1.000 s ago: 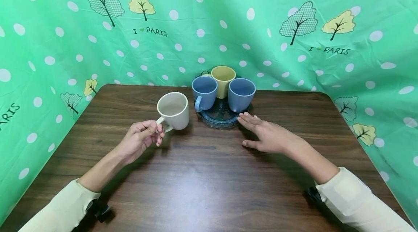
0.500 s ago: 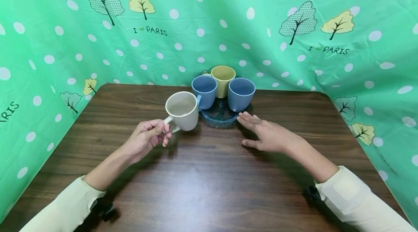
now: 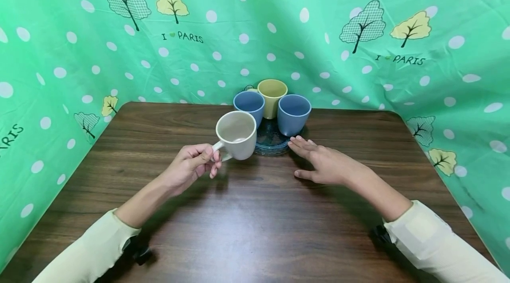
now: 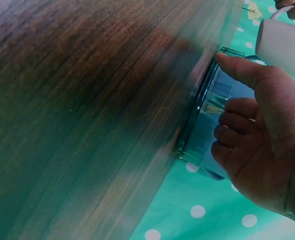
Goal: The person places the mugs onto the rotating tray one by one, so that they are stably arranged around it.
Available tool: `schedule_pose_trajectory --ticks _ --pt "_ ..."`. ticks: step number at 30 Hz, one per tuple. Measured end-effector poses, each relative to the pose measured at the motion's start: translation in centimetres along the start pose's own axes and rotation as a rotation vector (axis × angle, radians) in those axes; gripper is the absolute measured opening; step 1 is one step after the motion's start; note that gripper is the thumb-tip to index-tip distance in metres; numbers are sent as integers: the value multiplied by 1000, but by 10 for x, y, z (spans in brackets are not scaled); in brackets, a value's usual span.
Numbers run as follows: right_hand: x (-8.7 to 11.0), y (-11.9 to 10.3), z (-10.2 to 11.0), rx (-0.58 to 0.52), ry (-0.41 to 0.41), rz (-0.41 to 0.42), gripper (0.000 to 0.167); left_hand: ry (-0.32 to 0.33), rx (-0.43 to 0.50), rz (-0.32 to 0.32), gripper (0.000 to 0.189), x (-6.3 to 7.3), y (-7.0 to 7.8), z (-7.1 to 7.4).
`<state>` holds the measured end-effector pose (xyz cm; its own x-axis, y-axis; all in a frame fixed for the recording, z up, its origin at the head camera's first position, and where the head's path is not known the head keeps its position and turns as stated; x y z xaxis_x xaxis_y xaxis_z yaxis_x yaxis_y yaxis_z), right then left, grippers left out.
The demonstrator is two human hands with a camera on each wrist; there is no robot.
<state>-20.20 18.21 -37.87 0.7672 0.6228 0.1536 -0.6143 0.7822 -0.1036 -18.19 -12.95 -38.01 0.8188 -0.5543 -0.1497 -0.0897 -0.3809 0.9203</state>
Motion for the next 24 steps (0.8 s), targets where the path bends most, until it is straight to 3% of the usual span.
schedule_pose_trajectory --ticks 24 --pt "0 -2 1 0 12 4 81 9 10 -6 30 -20 -2 -19"
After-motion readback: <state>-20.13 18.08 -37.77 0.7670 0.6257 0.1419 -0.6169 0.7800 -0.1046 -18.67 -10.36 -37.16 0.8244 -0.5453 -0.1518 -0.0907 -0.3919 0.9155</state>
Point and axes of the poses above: each hand's wrist, its own x-axis away from the middle knuckle, its own z-axis out of the back of the hand, y = z × x, the point moved 8 cm from there along -x, towards the middle knuckle, and after that the axes turned 10 degrees about x, right-handed, at the moved point
